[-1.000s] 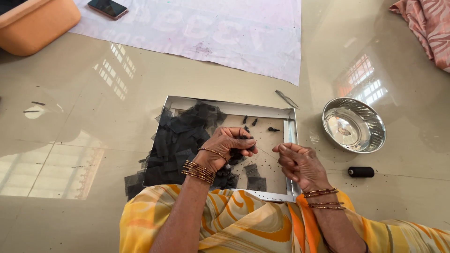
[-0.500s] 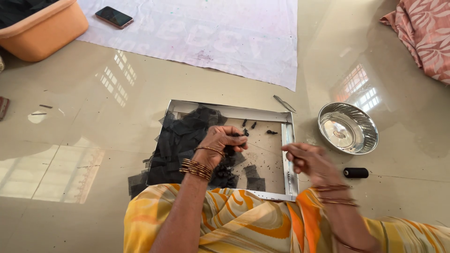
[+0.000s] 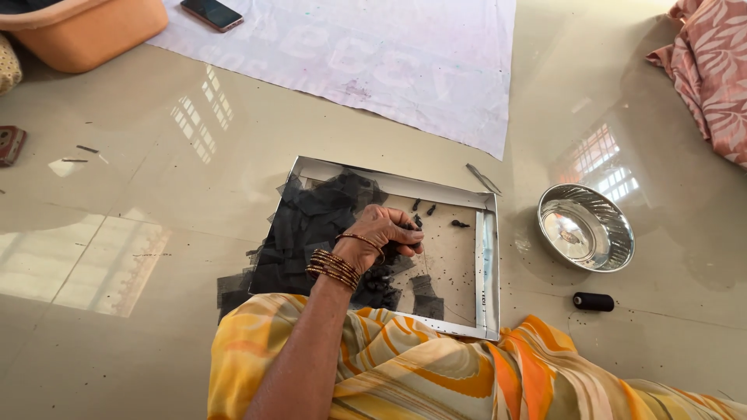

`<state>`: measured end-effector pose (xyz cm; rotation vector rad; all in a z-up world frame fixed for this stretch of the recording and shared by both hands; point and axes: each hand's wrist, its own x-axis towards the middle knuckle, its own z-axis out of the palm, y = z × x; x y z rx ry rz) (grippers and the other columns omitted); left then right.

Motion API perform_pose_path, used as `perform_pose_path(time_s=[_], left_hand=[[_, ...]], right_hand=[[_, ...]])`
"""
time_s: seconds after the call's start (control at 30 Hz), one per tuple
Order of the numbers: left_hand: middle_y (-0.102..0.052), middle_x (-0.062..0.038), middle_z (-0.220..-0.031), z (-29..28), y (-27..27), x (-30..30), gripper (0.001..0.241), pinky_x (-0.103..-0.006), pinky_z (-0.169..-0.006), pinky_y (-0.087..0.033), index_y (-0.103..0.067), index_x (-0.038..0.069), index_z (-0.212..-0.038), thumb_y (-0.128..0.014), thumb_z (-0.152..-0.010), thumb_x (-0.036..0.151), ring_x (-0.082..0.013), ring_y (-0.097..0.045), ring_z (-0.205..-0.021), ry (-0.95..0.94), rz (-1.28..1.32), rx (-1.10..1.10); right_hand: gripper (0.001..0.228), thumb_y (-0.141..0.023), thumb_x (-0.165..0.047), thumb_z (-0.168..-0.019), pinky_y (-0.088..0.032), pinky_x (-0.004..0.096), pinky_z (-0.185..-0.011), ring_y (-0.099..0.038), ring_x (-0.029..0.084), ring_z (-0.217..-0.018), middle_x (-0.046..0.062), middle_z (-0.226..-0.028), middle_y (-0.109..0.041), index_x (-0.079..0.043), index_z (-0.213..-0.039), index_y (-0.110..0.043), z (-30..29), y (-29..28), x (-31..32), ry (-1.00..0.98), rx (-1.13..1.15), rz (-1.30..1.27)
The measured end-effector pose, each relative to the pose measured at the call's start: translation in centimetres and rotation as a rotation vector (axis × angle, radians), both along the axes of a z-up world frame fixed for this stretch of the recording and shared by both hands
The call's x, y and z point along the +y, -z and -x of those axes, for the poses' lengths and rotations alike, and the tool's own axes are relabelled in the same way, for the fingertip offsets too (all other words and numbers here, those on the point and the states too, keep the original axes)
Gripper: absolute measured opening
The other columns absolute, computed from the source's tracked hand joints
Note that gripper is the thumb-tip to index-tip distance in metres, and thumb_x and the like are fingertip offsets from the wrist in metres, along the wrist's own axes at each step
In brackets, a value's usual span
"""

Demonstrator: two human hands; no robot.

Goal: The person rolls and secures small strips of black fabric into bundles using a needle and thread.

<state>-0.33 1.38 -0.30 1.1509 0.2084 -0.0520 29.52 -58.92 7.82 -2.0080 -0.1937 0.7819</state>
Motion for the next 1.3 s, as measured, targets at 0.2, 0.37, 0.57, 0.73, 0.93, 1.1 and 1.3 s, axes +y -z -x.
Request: perform_pose_path(time_s=[0.2, 0.37, 0.57, 0.73, 0.93, 1.1, 1.3], left_hand=[[-0.076, -0.011, -0.079, 0.1, -0.4, -1.3, 0.016, -0.0273, -0.067, -0.062, -0.073, -0.002, -0.086, -0.084, -0.079, 0.007, -0.0186, -0.076, -0.073, 0.016, 0.0, 0.024], [-0.073, -0.009, -0.082, -0.8, 4.3, -0.9, 0.018, -0.0243, -0.064, -0.054, -0.075, -0.004, -0.09, -0.088, -0.083, 0.006, -0.0137, -0.064, -0.072, -0.002, -0.106, -0.086], [-0.077, -0.012, -0.081, -0.7, 0.4, -0.5, 0.018, -0.0259, -0.065, -0.063, -0.076, -0.002, -0.088, -0.086, -0.079, 0.009, -0.0175, -0.076, -0.072, 0.026, 0.046, -0.03], [-0.077, -0.012, -0.081, -1.5, 1.5, -1.5, 0.019, -0.0282, -0.064, -0.064, -0.074, -0.002, -0.087, -0.088, -0.075, 0.006, -0.0188, -0.076, -0.071, -0.026, 0.107, -0.032], [-0.078, -0.015, -0.083, -0.4, -0.3, -2.2, 0.019, -0.0292, -0.065, -0.064, -0.074, -0.005, -0.091, -0.085, -0.079, 0.004, -0.0206, -0.078, -0.075, -0.024, 0.084, -0.062], [-0.077, -0.016, -0.086, -0.3, -1.2, -3.2, 0.015, -0.0294, -0.069, -0.065, -0.074, -0.004, -0.095, -0.081, -0.082, 0.002, -0.0217, -0.077, -0.077, 0.065, 0.178, -0.105], [-0.075, -0.016, -0.086, -0.5, -0.2, -2.8, 0.015, -0.0336, -0.072, -0.066, -0.071, -0.006, -0.09, -0.081, -0.08, -0.003, -0.0257, -0.079, -0.079, -0.009, 0.303, -0.022]], right_hand=[[0.046, -0.064, -0.033, -0.089, -0.058, 0.036, -0.091, -0.072, 0.02, -0.103, 0.013, -0.12, -0.077, -0.005, -0.124, -0.071, 7.6, 0.9, 21.2, -0.197, -0.172, -0.136], [0.045, -0.076, -0.027, -0.081, -0.067, 0.034, -0.083, -0.077, 0.017, -0.097, 0.013, -0.114, -0.077, -0.009, -0.122, -0.069, 24.0, 2.5, 40.0, -0.318, 0.148, -0.473], [0.027, -0.076, -0.017, -0.092, -0.052, 0.021, -0.047, -0.058, 0.011, -0.06, 0.015, -0.083, -0.065, 0.006, -0.107, -0.077, 18.9, 8.3, 34.4, -0.169, 0.251, -0.418], [0.021, -0.069, -0.005, -0.101, -0.051, 0.011, -0.048, -0.058, 0.005, -0.067, 0.014, -0.095, -0.068, 0.01, -0.115, -0.069, 17.7, 9.6, 32.9, -0.115, 0.604, -1.162], [0.038, -0.063, -0.002, -0.096, -0.053, 0.011, -0.049, -0.055, 0.002, -0.064, 0.014, -0.115, -0.074, 0.002, -0.134, -0.063, 20.6, 6.3, 35.6, 0.159, 0.366, -1.114], [0.031, -0.063, -0.002, -0.103, -0.065, 0.025, -0.05, -0.07, 0.01, -0.059, 0.013, -0.101, -0.08, -0.01, -0.13, -0.074, 21.7, 9.3, 36.2, -0.098, -0.478, -0.281], [0.066, -0.062, 0.011, -0.087, -0.066, 0.024, -0.05, -0.073, 0.009, -0.062, 0.007, -0.109, -0.075, -0.018, -0.146, -0.052, 23.1, 9.3, 36.4, -0.394, -0.856, -0.207]])
